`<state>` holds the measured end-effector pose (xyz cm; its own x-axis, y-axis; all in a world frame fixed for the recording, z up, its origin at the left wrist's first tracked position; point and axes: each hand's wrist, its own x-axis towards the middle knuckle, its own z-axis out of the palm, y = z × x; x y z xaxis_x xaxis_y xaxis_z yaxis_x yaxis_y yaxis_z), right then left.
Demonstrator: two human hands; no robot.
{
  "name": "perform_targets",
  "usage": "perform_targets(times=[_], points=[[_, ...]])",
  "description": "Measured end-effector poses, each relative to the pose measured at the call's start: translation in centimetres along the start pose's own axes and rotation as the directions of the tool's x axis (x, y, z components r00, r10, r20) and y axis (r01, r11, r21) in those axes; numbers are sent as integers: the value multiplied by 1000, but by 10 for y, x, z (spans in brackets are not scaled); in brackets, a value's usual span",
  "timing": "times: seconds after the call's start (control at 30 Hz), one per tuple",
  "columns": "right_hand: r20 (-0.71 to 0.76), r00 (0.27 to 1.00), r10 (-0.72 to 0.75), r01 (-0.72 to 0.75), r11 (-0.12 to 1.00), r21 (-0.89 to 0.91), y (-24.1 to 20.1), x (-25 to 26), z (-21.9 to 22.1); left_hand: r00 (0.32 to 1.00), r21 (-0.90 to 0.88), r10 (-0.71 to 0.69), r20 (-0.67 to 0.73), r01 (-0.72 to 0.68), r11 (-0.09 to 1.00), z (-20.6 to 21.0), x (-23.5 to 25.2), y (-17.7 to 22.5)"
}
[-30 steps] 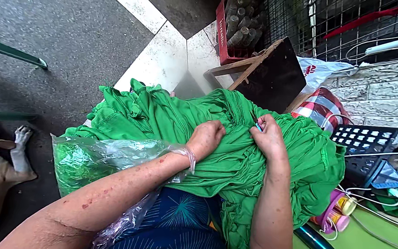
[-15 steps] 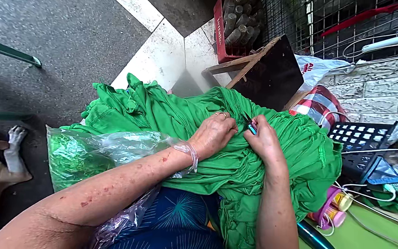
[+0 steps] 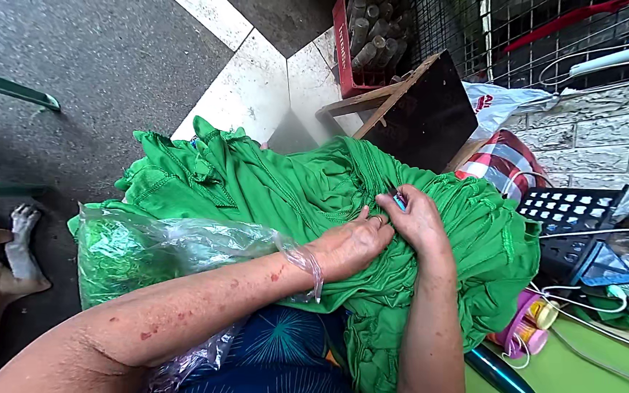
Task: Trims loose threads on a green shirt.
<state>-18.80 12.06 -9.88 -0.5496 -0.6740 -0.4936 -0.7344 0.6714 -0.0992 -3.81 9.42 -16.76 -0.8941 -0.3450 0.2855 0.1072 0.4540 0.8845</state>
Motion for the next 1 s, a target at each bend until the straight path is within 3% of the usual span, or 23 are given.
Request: perform_targets(times=[0.13, 0.37, 0.47, 0.63, 0.77, 0.87, 1.0], points=[[52, 999, 7, -6, 1000, -8, -3, -2, -1, 999, 37, 22, 25, -23, 999, 2, -2, 5], [17, 999, 28, -30, 991, 129, 2, -6, -2, 997, 1, -29, -70, 29, 1000, 6, -8, 7], [26, 999, 28, -32, 987, 158, 3, -7, -3, 980, -81, -135, -145, 124, 989, 3, -13, 7], [27, 1000, 14, -18, 981, 191, 5, -6, -4, 885, -137, -348, -308, 321, 937, -17, -7, -8], [21, 1000, 5, -9, 982, 188, 6, -7, -3, 879, -59, -465, -108, 461, 885, -36, 20, -24], [0, 1000, -27, 27, 983, 181, 8, -8, 0, 900, 18, -429, 81, 429, 903, -42, 43, -35], [-3, 1000, -28, 29, 985, 171, 8, -8, 1, 832, 47, -488, 264, 495, 868, -35, 58, -38]])
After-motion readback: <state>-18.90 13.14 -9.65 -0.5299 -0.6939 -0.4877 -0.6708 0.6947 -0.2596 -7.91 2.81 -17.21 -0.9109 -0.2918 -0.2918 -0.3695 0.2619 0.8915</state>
